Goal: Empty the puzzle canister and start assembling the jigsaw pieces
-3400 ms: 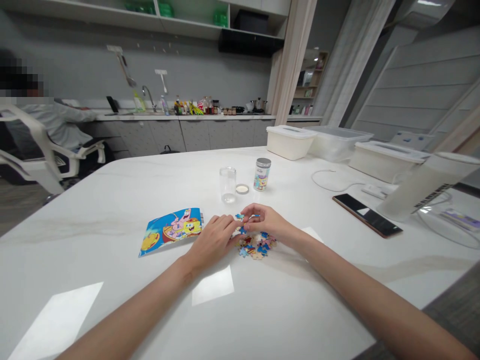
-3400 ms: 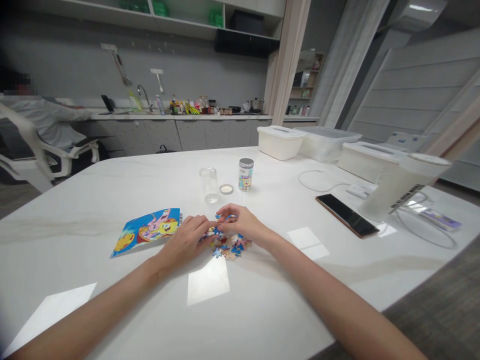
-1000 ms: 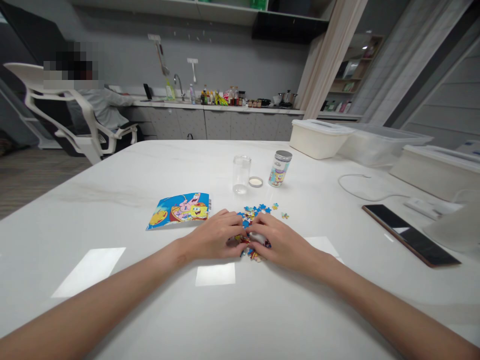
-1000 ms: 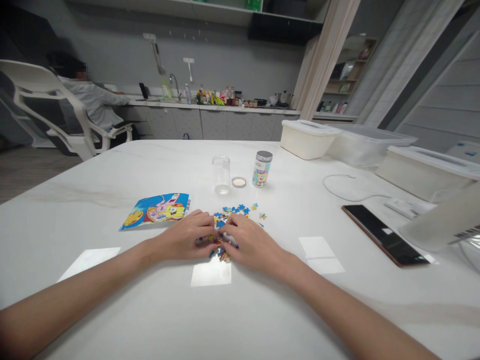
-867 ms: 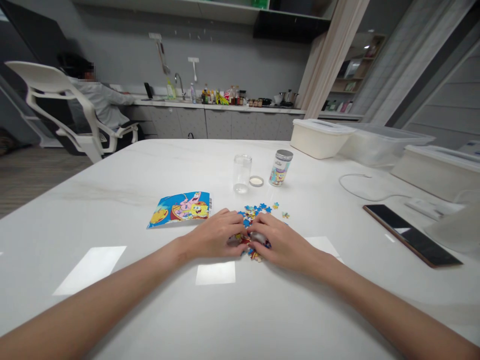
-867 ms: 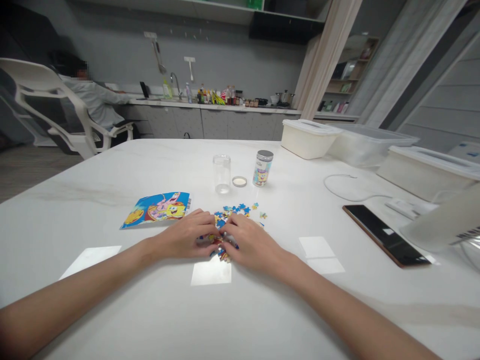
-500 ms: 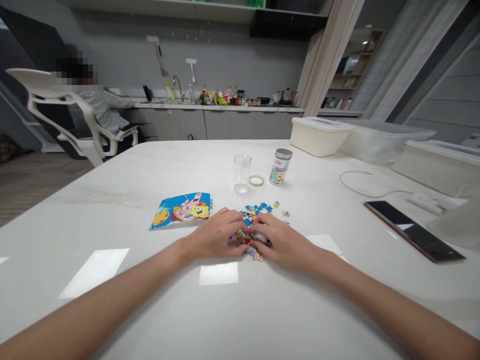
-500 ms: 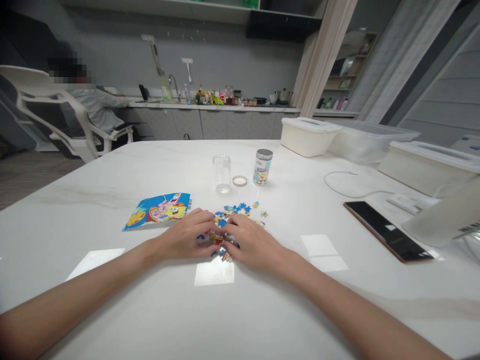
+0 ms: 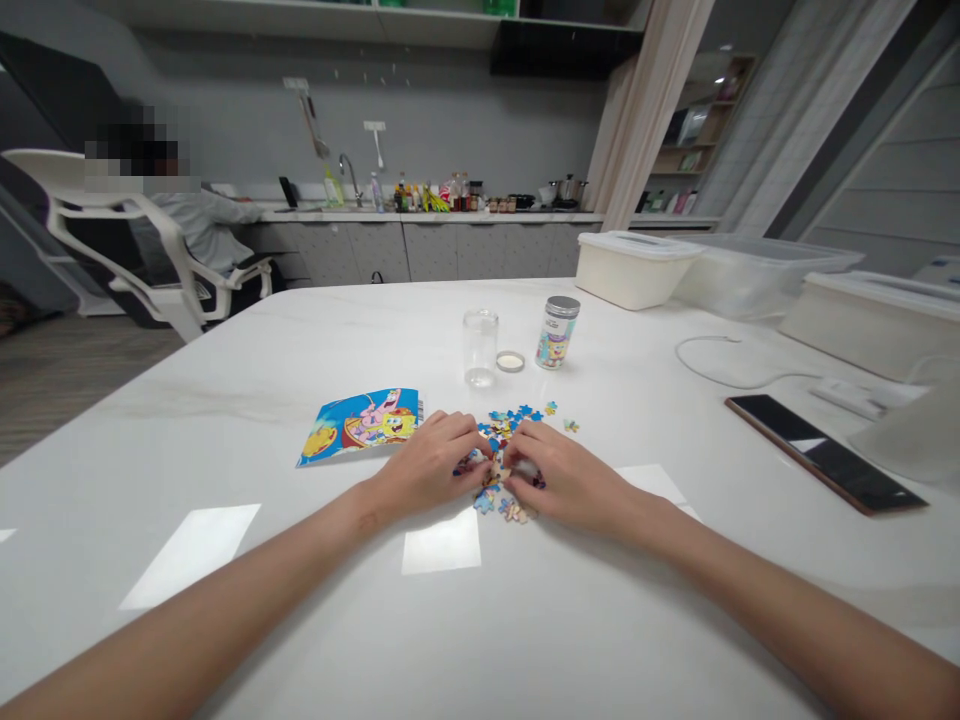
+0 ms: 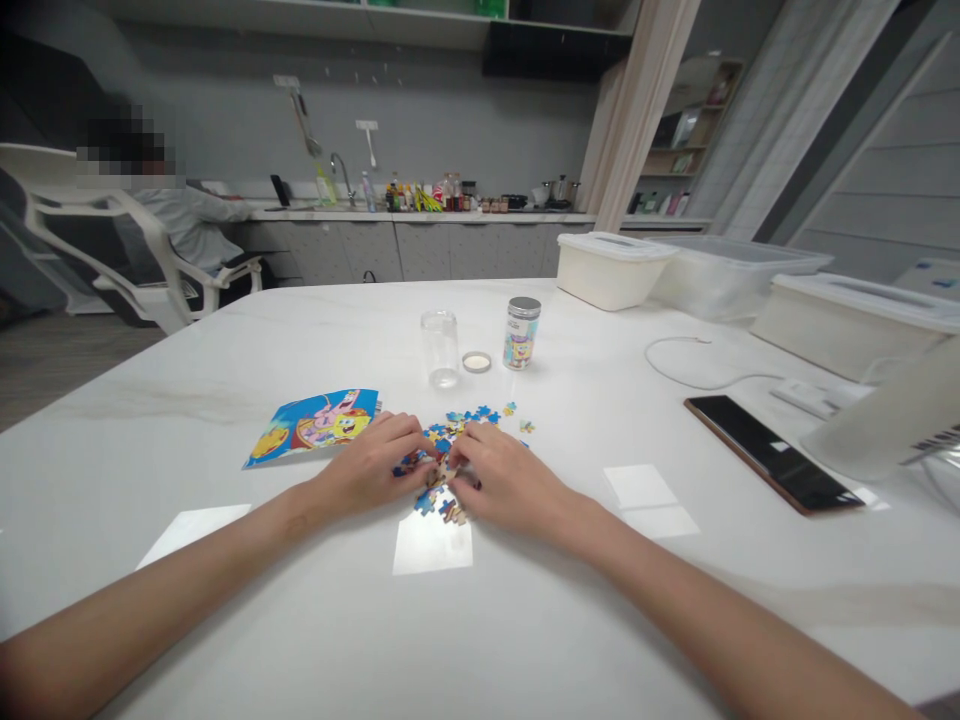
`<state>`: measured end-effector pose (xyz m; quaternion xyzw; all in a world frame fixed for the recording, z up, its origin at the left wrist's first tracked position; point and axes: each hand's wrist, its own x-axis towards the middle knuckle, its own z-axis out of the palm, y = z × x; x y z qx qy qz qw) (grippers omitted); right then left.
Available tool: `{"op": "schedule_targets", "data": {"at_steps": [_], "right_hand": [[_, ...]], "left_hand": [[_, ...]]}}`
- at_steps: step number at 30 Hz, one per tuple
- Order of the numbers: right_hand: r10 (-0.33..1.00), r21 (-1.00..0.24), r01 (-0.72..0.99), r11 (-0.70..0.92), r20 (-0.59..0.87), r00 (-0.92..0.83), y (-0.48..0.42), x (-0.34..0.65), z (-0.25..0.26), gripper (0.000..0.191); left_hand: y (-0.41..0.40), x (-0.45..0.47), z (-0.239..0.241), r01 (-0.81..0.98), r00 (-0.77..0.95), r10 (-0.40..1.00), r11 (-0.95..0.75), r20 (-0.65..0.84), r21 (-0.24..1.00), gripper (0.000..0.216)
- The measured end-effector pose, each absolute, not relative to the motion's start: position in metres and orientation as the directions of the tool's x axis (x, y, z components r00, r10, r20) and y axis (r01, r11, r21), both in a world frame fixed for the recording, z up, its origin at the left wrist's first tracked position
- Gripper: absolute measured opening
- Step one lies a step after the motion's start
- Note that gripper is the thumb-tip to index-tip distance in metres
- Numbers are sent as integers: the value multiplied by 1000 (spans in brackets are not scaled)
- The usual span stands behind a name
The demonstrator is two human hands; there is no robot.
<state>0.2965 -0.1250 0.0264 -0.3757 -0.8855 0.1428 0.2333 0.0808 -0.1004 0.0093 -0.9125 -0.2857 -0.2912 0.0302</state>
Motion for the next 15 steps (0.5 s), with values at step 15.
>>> {"op": "schedule_targets", "data": {"at_steps": [15], "right_hand": [[801, -384, 703, 599, 276, -532, -119, 302, 27, 17]], "left_hand": [[-100, 81, 9, 560, 699, 539, -821, 469, 108, 19]]}}
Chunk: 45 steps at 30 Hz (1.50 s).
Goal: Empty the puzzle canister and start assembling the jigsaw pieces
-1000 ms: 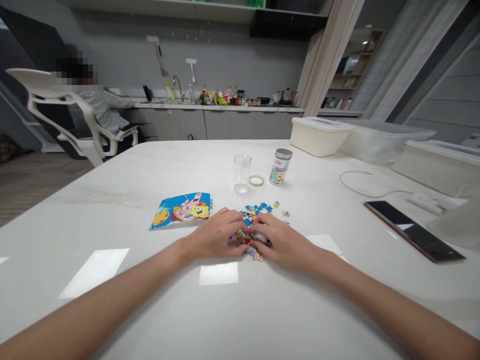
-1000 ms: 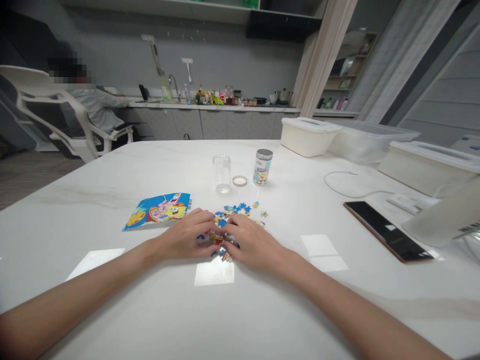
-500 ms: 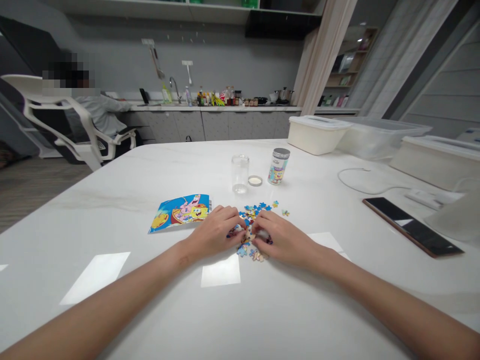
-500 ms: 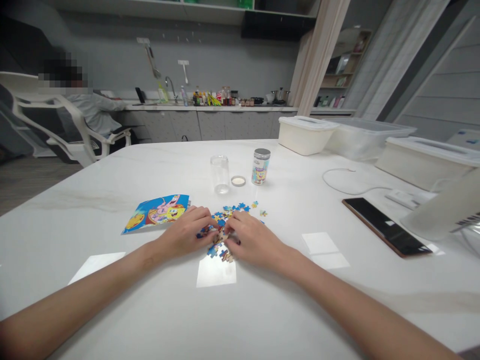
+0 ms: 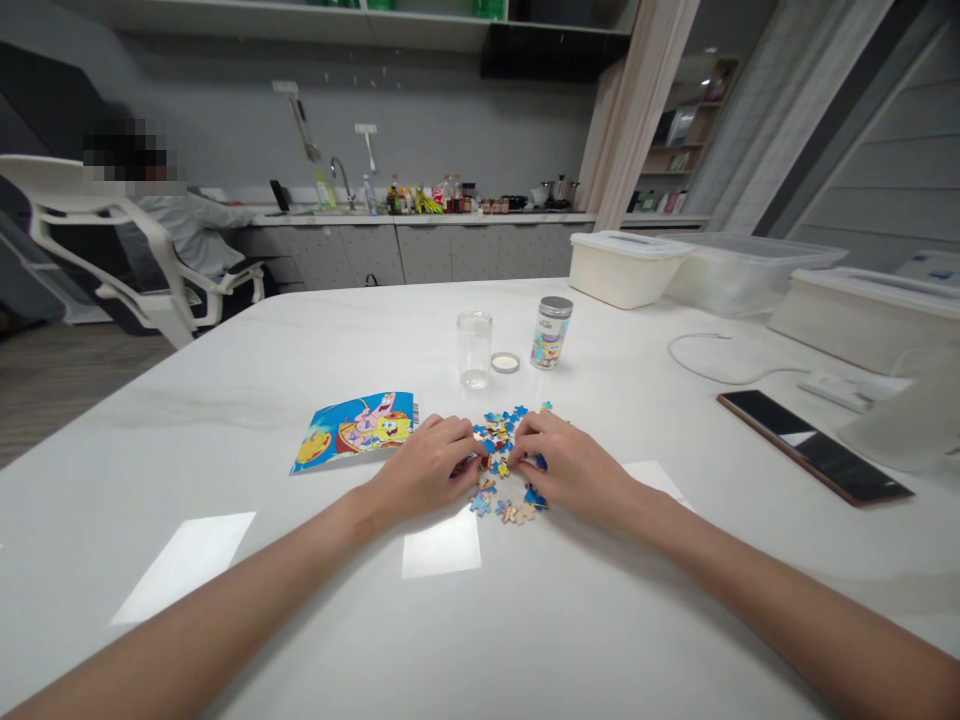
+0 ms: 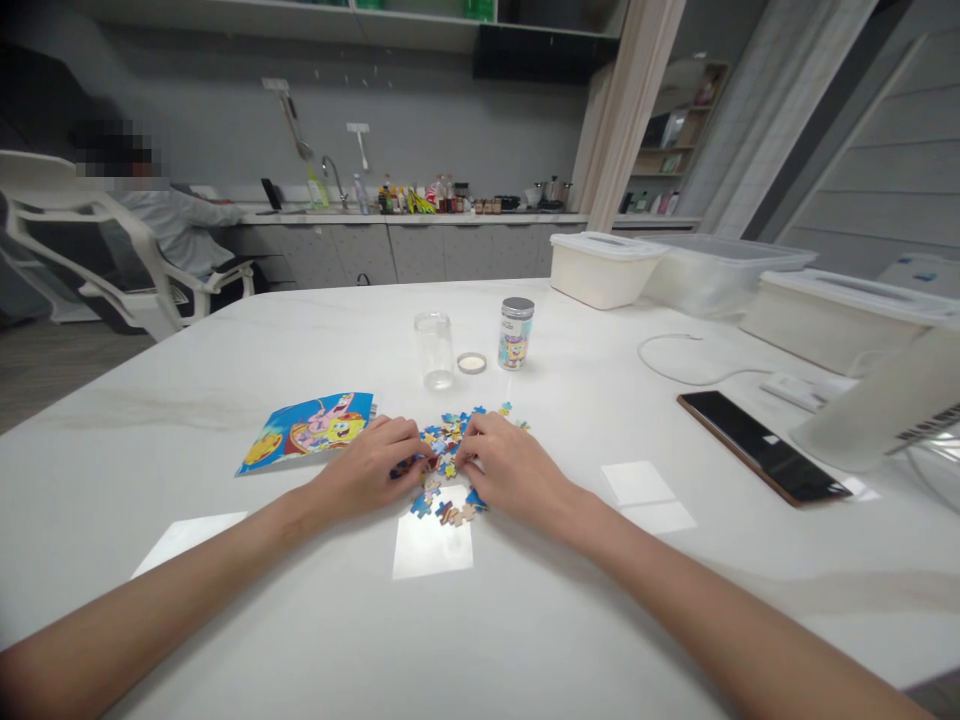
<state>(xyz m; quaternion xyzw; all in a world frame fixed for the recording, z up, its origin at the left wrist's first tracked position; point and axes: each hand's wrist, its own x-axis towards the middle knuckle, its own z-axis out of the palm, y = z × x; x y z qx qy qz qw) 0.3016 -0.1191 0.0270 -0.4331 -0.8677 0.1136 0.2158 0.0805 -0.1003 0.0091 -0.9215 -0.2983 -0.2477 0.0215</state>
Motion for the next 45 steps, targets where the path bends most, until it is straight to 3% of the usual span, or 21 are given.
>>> {"op": "schedule_targets", "data": {"at_steps": [5, 13, 20, 27, 36, 45], "right_hand": [[807, -369, 718, 591, 288, -516, -119, 301, 28, 19], [763, -361, 672, 646, 314, -565, -120, 300, 27, 22], [817, -365, 736, 570, 339, -466, -114, 304, 28, 25], [704, -297, 639, 710, 272, -656, -115, 302, 22, 35], [786, -326, 720, 612, 348, -511, -112, 303, 22, 16], [663, -287, 597, 749, 303, -685, -120, 299, 21, 30]], "left_hand": [[-101, 81, 11, 599, 678, 568, -795, 466, 98, 21], [-99, 76, 13, 778, 413, 744, -588, 525, 221, 20], [-101, 78, 15, 731, 520, 709, -658, 476, 180, 23], [-102, 80, 14, 691, 592, 668, -708, 451, 142, 20], [-100, 80, 12, 652, 607, 673, -726, 423, 218, 16], [-101, 79, 12, 616, 653, 619, -769, 436, 170, 20]]}}
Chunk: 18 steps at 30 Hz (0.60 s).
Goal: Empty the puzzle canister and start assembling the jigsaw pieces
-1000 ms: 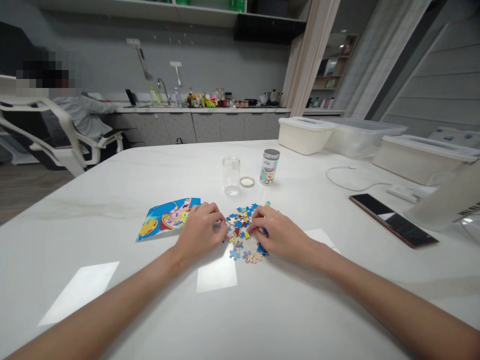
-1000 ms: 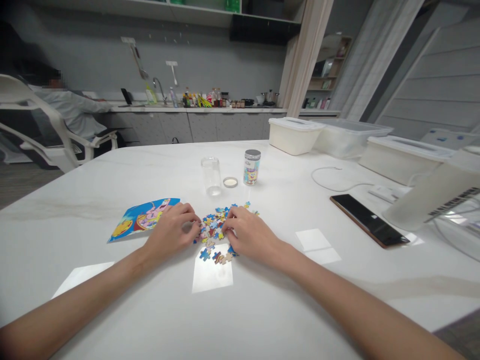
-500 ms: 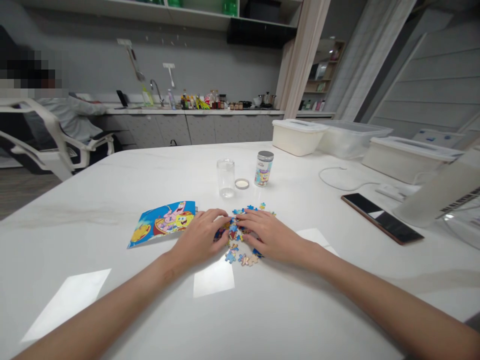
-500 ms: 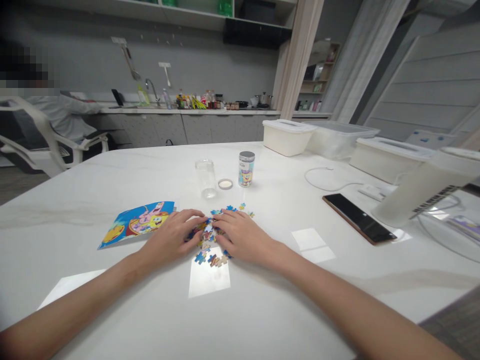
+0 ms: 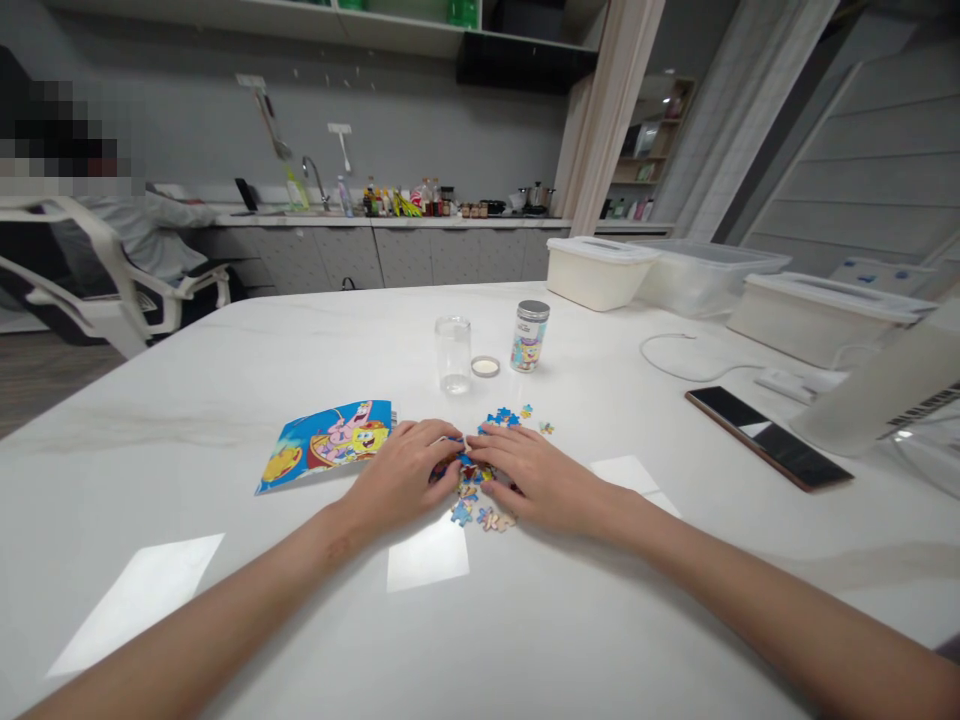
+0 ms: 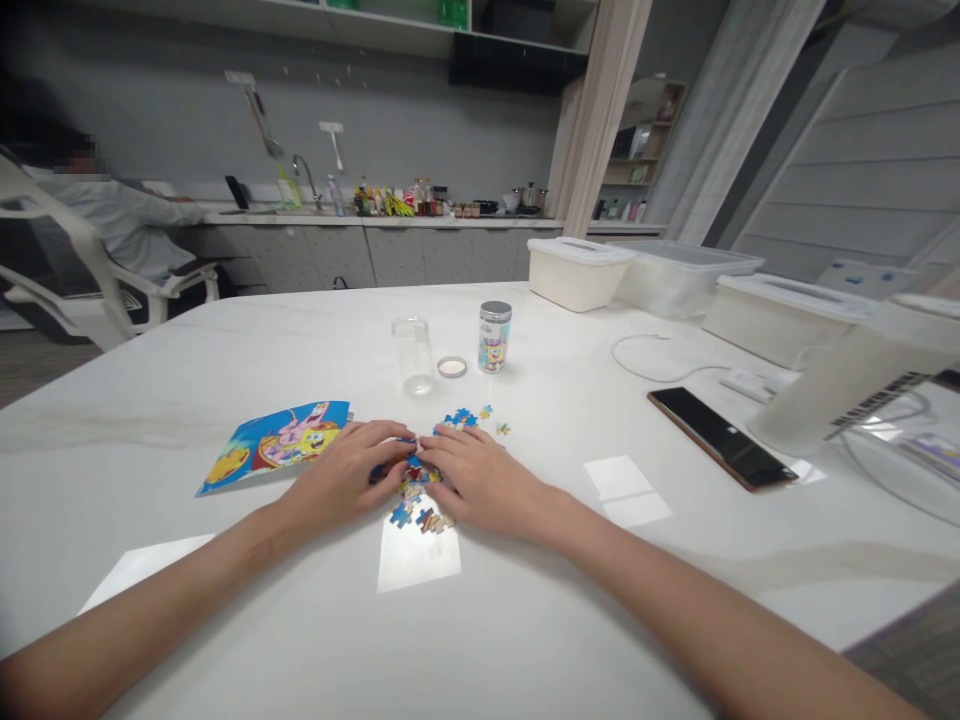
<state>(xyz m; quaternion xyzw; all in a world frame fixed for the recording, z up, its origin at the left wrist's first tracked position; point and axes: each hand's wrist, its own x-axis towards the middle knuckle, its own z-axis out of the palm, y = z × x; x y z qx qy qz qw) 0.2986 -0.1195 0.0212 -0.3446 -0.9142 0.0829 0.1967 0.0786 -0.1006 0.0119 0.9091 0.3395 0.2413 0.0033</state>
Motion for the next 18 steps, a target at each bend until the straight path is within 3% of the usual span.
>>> {"op": "schedule_targets", "data": {"at_steps": [9, 18], "right_hand": [[697, -313, 624, 717, 328, -637, -117, 301, 28, 16], [681, -275, 624, 732, 309, -663, -115, 301, 25, 20]], "left_hand": [[-99, 79, 10, 608, 633, 627, -765, 454, 211, 19], [-107, 79, 21, 401, 777, 474, -880, 413, 255, 8]]}}
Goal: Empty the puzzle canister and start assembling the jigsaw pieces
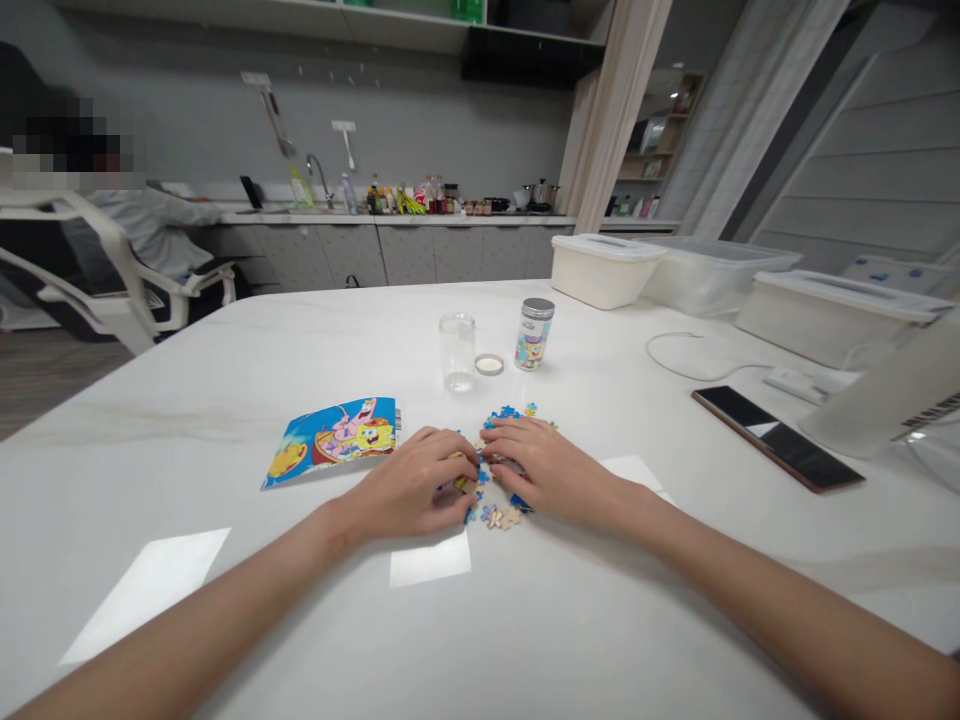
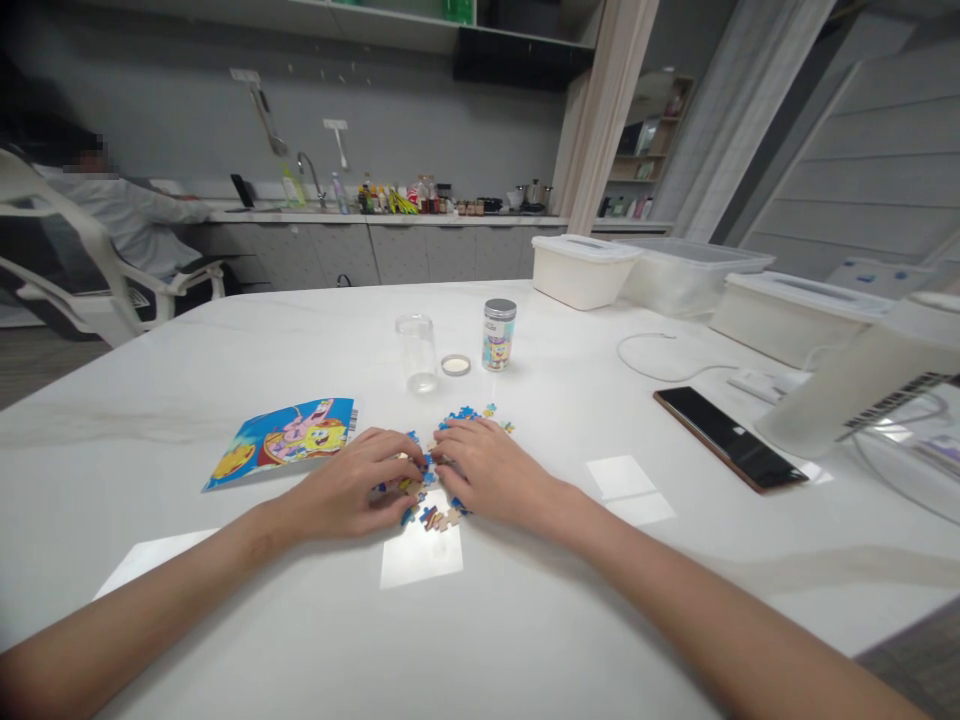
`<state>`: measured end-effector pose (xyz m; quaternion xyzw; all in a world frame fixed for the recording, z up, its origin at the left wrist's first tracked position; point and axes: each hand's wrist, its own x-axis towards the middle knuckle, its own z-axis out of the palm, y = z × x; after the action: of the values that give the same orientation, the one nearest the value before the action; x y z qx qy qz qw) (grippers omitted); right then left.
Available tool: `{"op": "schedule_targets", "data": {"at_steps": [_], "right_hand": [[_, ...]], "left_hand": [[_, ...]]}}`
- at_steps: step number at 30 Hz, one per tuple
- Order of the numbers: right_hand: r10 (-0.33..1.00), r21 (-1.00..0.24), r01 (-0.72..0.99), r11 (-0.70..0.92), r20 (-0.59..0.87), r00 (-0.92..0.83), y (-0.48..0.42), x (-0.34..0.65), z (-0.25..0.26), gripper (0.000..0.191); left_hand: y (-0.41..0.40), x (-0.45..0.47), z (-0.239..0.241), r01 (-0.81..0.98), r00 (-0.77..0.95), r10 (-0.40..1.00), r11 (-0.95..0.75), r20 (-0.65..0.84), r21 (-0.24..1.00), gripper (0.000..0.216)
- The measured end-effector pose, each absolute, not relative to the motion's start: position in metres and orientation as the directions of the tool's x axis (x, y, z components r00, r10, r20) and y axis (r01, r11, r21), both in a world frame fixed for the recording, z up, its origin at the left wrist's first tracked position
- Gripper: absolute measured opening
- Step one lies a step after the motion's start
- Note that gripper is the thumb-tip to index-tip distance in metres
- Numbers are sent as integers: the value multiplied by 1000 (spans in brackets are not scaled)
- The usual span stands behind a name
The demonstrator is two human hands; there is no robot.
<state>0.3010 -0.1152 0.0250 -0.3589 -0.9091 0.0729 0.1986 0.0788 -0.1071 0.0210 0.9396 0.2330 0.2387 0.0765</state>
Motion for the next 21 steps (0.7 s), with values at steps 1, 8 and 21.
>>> {"op": "schedule_targets", "data": {"at_steps": [1, 8, 21], "right_hand": [[676, -265, 622, 736, 310, -668, -115, 301, 25, 21], [655, -246, 609, 754, 347, -671, -114, 302, 24, 24], [699, -308, 628, 715, 352, -623, -111, 303, 19, 22]], "left_hand": [[-107, 79, 21, 391, 781, 468, -883, 412, 261, 8], [-105, 79, 19, 383, 772, 451, -893, 448, 238, 8], [-97, 76, 11, 461, 707, 437, -881, 555, 107, 21]]}}
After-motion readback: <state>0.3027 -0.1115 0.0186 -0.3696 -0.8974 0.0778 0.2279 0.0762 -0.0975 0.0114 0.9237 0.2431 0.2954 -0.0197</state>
